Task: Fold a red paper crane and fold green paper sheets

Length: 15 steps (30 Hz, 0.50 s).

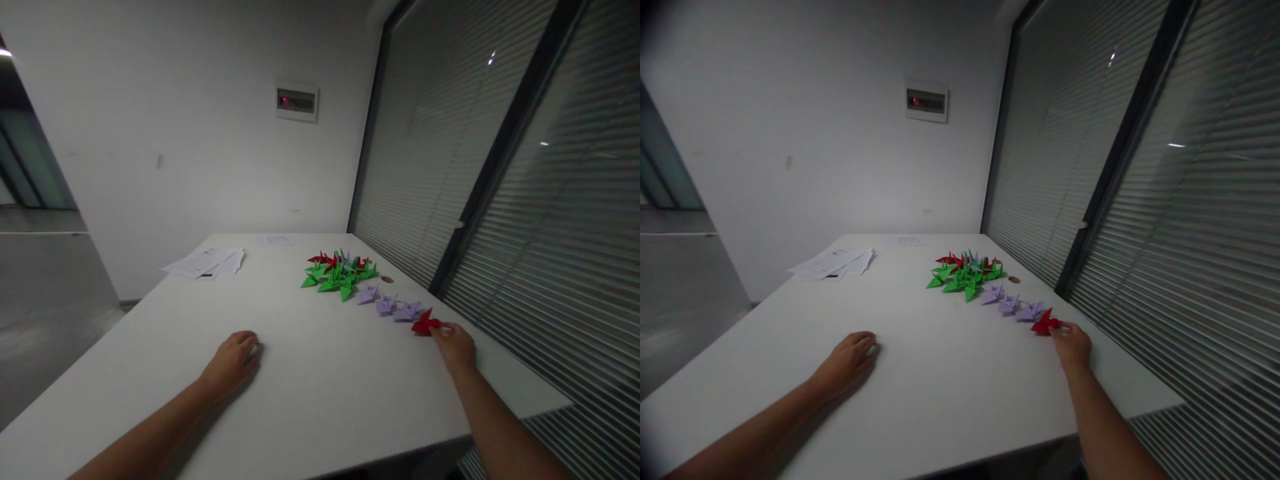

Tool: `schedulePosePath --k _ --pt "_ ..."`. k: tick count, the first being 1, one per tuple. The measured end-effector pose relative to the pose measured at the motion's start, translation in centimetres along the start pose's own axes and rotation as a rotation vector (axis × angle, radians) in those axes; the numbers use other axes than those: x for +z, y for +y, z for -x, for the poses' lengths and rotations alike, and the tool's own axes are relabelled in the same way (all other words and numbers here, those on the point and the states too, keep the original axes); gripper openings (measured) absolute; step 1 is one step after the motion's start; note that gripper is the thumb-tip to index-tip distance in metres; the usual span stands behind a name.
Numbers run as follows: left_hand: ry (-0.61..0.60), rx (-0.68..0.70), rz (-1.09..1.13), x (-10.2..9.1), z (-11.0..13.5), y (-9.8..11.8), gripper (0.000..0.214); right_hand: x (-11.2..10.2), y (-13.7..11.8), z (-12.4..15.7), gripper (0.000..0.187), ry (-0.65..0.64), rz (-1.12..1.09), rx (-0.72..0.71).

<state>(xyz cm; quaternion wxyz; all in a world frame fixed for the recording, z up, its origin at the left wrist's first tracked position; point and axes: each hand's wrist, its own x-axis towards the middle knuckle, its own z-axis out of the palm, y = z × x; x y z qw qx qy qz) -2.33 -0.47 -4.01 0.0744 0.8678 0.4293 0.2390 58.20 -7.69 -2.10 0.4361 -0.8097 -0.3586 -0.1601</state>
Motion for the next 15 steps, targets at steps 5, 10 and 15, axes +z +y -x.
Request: schedulePosePath --k 5,10,15 --pt "0.013 0.01 -0.095 1.7 0.0 -1.1 0.039 -1.4 -2.7 1.8 0.03 0.046 -0.016 -0.034" --pt "-0.022 0.046 -0.124 2.4 -1.7 -2.3 0.042 -0.1 -11.0 6.9 0.016 -0.343 -0.134 -0.467" --pt "-0.07 -0.045 -0.2 2.0 -5.3 -2.6 0.05 3.7 -22.0 14.5 0.024 -0.673 -0.182 -0.8"
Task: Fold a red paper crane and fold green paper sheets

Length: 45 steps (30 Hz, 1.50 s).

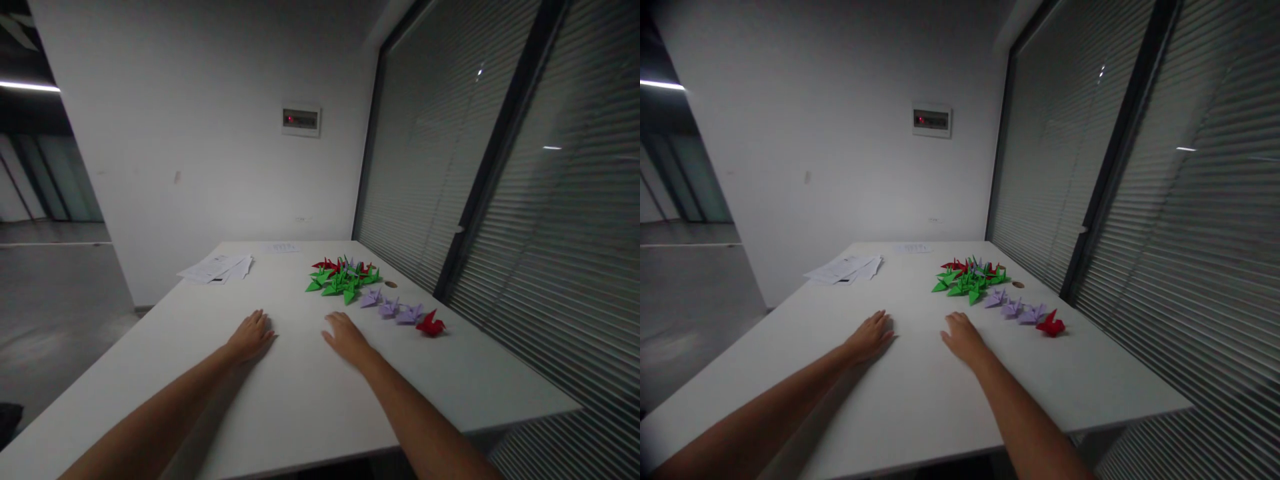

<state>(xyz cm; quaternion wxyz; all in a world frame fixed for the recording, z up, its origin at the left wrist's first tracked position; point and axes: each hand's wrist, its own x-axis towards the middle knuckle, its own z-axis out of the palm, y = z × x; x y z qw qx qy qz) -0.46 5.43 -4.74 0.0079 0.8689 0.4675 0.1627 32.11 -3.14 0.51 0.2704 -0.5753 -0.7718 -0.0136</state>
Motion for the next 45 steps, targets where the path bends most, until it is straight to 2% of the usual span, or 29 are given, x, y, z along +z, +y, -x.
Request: schedulePosePath --k 3,5,10,14,21,35,41,45 --pt "-0.043 -0.036 -0.03 -0.3 -0.8 -0.1 0.049 3.0 -4.5 -2.5 0.037 -0.111 -0.008 -0.068" --pt "-0.078 -0.043 -0.047 -0.4 -0.3 -0.2 0.051 4.4 -6.1 -3.3 0.047 -0.153 0.005 -0.065" --pt "-0.126 -0.054 -0.072 -0.9 1.9 0.2 0.062 6.9 -6.6 -2.5 0.068 -0.232 0.056 0.02" --pt "-0.143 -0.078 -0.066 -1.1 2.1 0.3 0.066 8.2 -6.1 -2.1 0.078 -0.285 0.1 0.069" --pt "-0.125 -0.099 -0.044 -1.0 1.8 0.0 0.065 8.5 -6.2 -2.6 0.081 -0.325 0.141 0.085" --pt "-0.114 -0.086 -0.061 -0.4 1.7 -0.3 0.065 8.1 -6.3 -2.5 0.08 -0.313 0.146 0.082" --pt "-0.126 -0.079 -0.069 -0.7 1.9 0.0 0.072 8.3 -6.5 -2.5 0.086 -0.288 0.183 0.182" --pt "-0.125 -0.079 -0.064 -0.8 1.9 0.0 0.071 8.2 -6.7 -2.5 0.087 -0.293 0.198 0.182"
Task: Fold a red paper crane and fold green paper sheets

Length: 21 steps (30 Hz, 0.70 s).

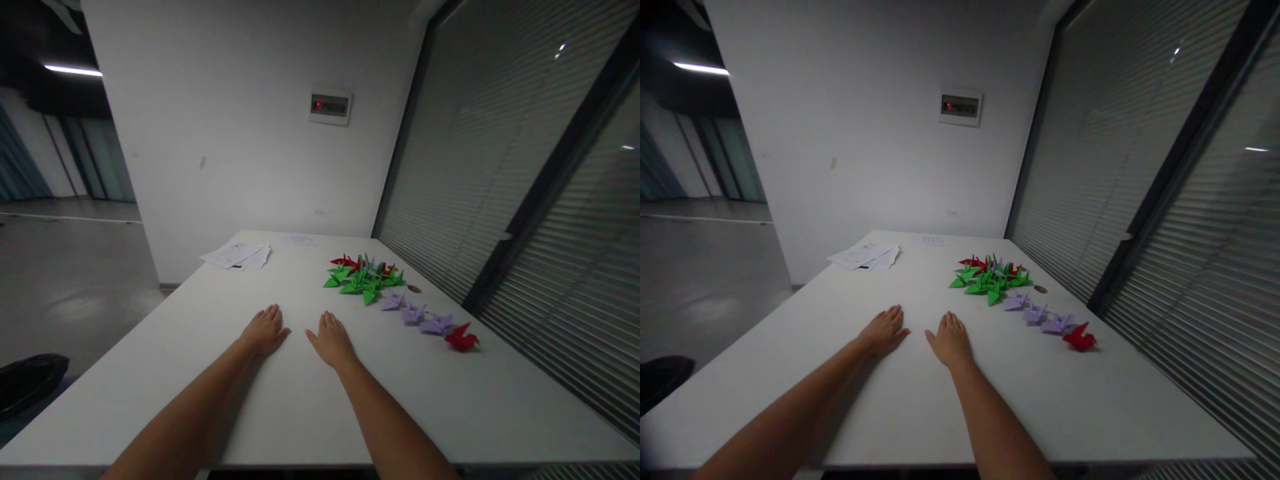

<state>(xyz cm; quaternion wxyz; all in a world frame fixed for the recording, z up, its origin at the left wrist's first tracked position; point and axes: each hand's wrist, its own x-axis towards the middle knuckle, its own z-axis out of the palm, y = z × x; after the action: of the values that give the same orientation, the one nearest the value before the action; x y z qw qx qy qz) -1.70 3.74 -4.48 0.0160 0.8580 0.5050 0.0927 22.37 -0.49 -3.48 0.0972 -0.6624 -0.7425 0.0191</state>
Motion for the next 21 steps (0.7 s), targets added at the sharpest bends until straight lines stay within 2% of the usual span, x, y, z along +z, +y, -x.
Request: schedulePosePath --k 7,14,21 --pt "0.017 0.005 0.029 -0.06 -0.08 -0.31 0.064 -0.16 -0.11 -0.15 0.087 -0.012 0.024 0.006" --pt "0.053 0.027 0.055 -0.27 0.19 -0.67 0.045 -0.17 -0.2 -0.21 0.086 -0.016 0.032 0.003" --pt "0.076 0.038 0.088 -0.06 0.45 -0.79 0.046 -0.05 -0.08 -0.16 0.085 -0.018 0.003 0.0"
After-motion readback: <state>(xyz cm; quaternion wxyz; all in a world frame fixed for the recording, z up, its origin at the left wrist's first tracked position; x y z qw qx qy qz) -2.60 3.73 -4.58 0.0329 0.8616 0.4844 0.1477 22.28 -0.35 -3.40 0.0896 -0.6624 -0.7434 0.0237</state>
